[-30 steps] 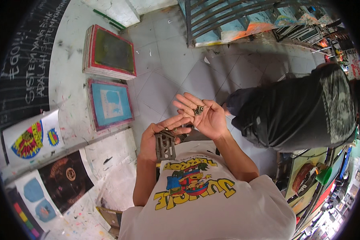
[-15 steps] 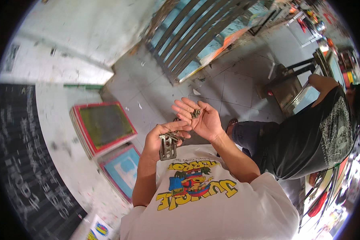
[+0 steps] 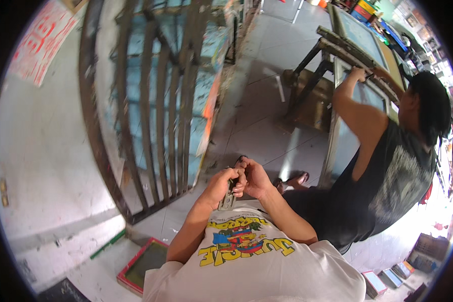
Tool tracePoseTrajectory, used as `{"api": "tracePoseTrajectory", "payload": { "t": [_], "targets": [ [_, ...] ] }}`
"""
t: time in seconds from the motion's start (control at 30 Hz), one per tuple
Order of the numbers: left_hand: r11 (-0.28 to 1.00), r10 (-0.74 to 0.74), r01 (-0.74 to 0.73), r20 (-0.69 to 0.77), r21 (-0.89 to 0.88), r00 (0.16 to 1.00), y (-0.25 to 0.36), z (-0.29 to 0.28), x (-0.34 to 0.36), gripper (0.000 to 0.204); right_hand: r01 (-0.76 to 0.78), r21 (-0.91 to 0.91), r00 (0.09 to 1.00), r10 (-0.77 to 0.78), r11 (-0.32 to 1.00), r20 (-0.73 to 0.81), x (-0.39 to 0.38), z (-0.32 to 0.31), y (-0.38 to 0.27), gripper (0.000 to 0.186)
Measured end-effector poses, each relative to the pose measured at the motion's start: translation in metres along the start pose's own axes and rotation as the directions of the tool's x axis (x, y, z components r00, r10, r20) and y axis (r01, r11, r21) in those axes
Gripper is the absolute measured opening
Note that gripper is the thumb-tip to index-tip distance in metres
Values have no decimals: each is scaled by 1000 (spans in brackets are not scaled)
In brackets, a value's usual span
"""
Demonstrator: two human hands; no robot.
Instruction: The person picks up metal brackets and screws from a container and attaches them to the frame of a screen printing screen using a wrench.
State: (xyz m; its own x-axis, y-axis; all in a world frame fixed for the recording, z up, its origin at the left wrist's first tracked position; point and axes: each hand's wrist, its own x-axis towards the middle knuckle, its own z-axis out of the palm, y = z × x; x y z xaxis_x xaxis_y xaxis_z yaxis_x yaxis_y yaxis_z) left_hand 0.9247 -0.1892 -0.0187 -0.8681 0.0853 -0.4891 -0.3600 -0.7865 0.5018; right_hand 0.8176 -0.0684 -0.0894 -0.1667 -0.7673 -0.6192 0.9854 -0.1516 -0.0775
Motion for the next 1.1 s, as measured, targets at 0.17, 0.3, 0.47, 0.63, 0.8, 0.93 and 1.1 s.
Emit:
{"api": "tracePoseTrajectory", "payload": {
  "t": [0.17,0.3,0.47,0.63,0.8,0.93,1.1],
  "targets": [
    [989,-81,84,28,-118,996,99,26,127,23,156,154,965,-183,976,187,35,36,-157,31],
    [984,-128,144,148,-104,981,179,41,233,23,341,259,936,-351,904,-6,75,72,-260,32],
    [975,-173,192,158,-113,972,276,37,370,22,388,393,918,-386,833,-89,152,83,-382,32],
    [992,-128,124,162,32,978,399,59,510,21,397,476,900,-435,785,-34,249,112,-530,31],
    [983,-88,65,126,173,988,533,100,633,23,436,343,899,-418,832,-129,308,205,-666,30],
    [735,40,-146,172,662,984,609,147,729,27,462,370,875,-483,806,-40,336,247,-775,33],
    [337,3,-311,329,889,944,665,203,887,26,485,408,852,-523,774,-21,392,238,-924,36]
  ]
}}
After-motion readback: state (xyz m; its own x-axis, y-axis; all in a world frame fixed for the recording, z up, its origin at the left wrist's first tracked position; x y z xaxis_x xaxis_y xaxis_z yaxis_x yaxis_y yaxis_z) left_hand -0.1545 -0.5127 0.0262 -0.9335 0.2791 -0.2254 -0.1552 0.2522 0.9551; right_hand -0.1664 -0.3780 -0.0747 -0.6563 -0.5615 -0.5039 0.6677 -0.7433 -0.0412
